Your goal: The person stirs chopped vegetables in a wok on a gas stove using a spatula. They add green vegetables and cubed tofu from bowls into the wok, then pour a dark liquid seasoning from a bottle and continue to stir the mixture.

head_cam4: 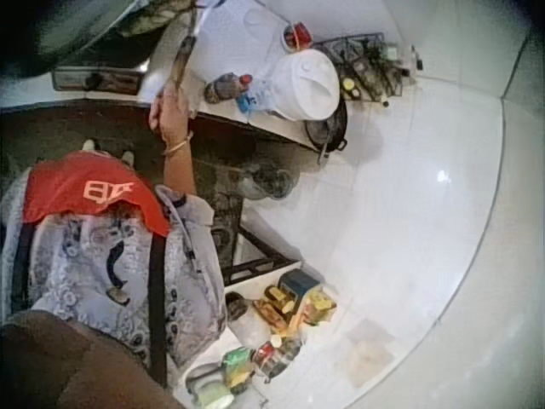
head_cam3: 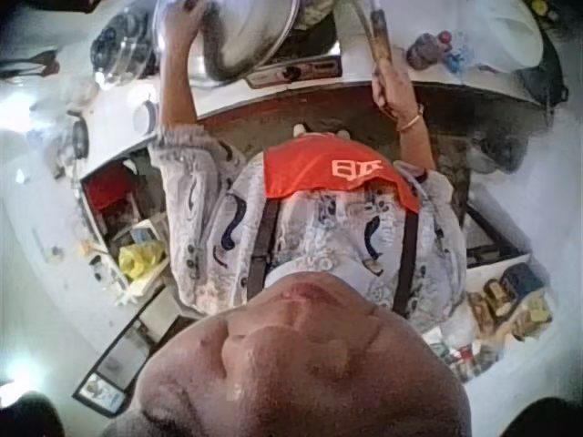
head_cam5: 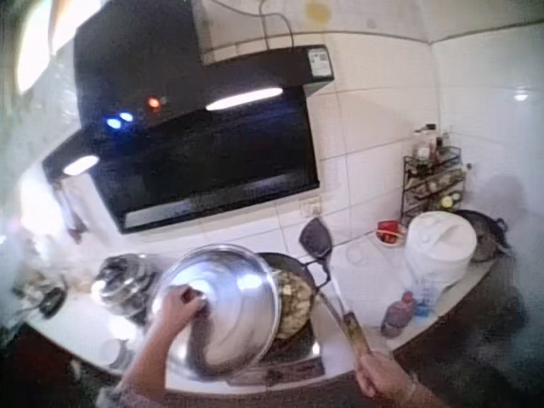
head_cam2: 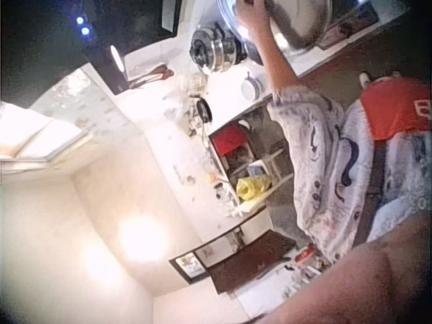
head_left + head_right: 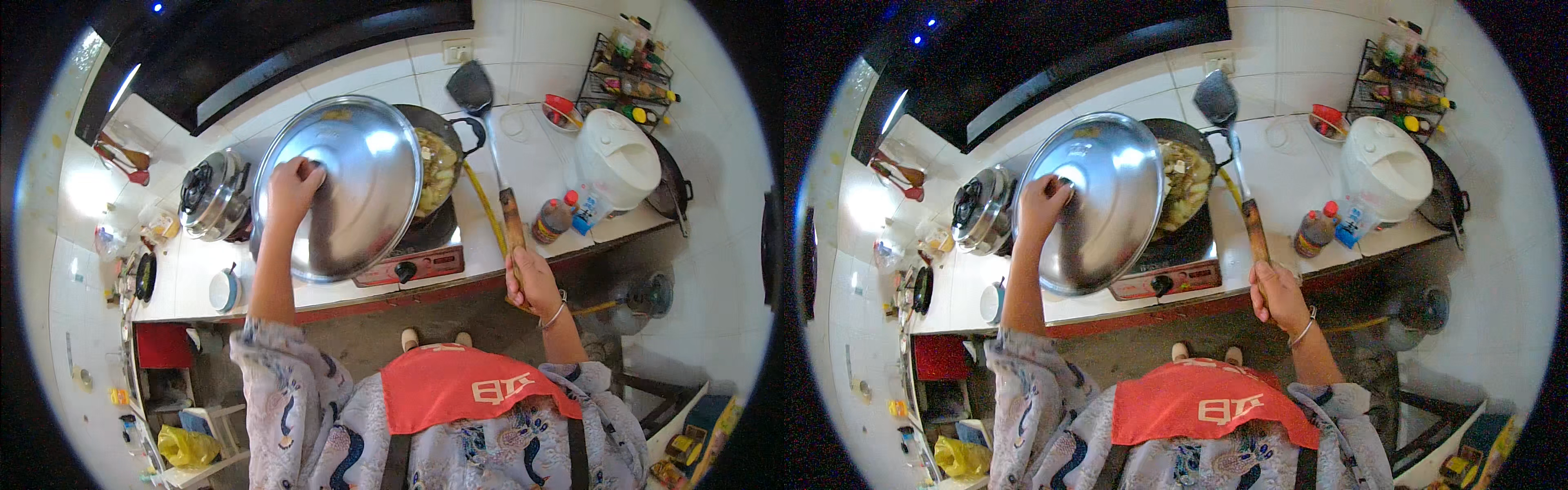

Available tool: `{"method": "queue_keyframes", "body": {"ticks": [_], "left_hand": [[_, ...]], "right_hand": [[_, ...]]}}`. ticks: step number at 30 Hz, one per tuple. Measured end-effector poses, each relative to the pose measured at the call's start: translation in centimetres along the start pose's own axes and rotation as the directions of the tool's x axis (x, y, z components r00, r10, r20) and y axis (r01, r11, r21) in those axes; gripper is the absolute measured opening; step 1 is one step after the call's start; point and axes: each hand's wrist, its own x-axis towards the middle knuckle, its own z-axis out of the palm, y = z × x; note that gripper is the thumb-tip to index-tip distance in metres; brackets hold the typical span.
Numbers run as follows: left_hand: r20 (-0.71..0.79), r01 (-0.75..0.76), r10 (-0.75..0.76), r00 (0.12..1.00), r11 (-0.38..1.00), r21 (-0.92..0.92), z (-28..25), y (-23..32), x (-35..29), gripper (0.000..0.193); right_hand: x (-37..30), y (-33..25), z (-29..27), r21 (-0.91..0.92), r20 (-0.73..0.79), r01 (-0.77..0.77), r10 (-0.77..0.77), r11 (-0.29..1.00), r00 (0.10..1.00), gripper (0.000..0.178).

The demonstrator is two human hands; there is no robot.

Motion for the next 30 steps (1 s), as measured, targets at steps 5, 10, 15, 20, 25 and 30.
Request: {"method": "queue_keyframes", "body": {"ticks": [5, 10, 15, 20, 25, 30], "left_hand": [[0.179, 0.029, -0.028, 0.983, 1.0, -0.004, 7.1, 1.3, 5.4, 0.024], [0.256, 0.019, -0.018, 0.967, 1.0, -0.001, 12.2, 1.9, 7.7, 0.02], [0.284, 0.034, -0.031, 0.958, 0.999, -0.004, 14.0, 1.4, 7.1, 0.02], [0.251, 0.029, -0.012, 0.968, 0.998, -0.063, 14.3, 0.8, 6.8, 0.024], [0.353, 0.053, -0.036, 0.935, 0.998, -0.038, 13.7, 0.4, 6.7, 0.031], [0.192, 0.004, 0.015, 0.981, 0.995, -0.097, 11.9, 1.4, 4.6, 0.046]], "right_hand": [[-1.9, 0.2, -0.8, 0.305, -0.022, -0.05, 0.06, 0.951, 0.998, 0.036], [-3.9, 1.1, -1.3, 0.288, -0.051, 0.013, 0.001, 0.958, 0.999, 0.038], [-4.5, 1.5, -0.6, 0.352, -0.034, 0.012, 0.0, 0.936, 0.999, 0.04], [-3.9, 1.6, -0.2, 0.391, 0.006, -0.01, 0.008, 0.92, 1.0, 0.039], [-3.3, 1.3, 0.7, 0.41, 0.051, -0.073, 0.057, 0.909, 0.997, 0.04], [-3.3, 1.5, 1.1, 0.396, 0.063, -0.104, 0.085, 0.912, 0.994, 0.044]]}}
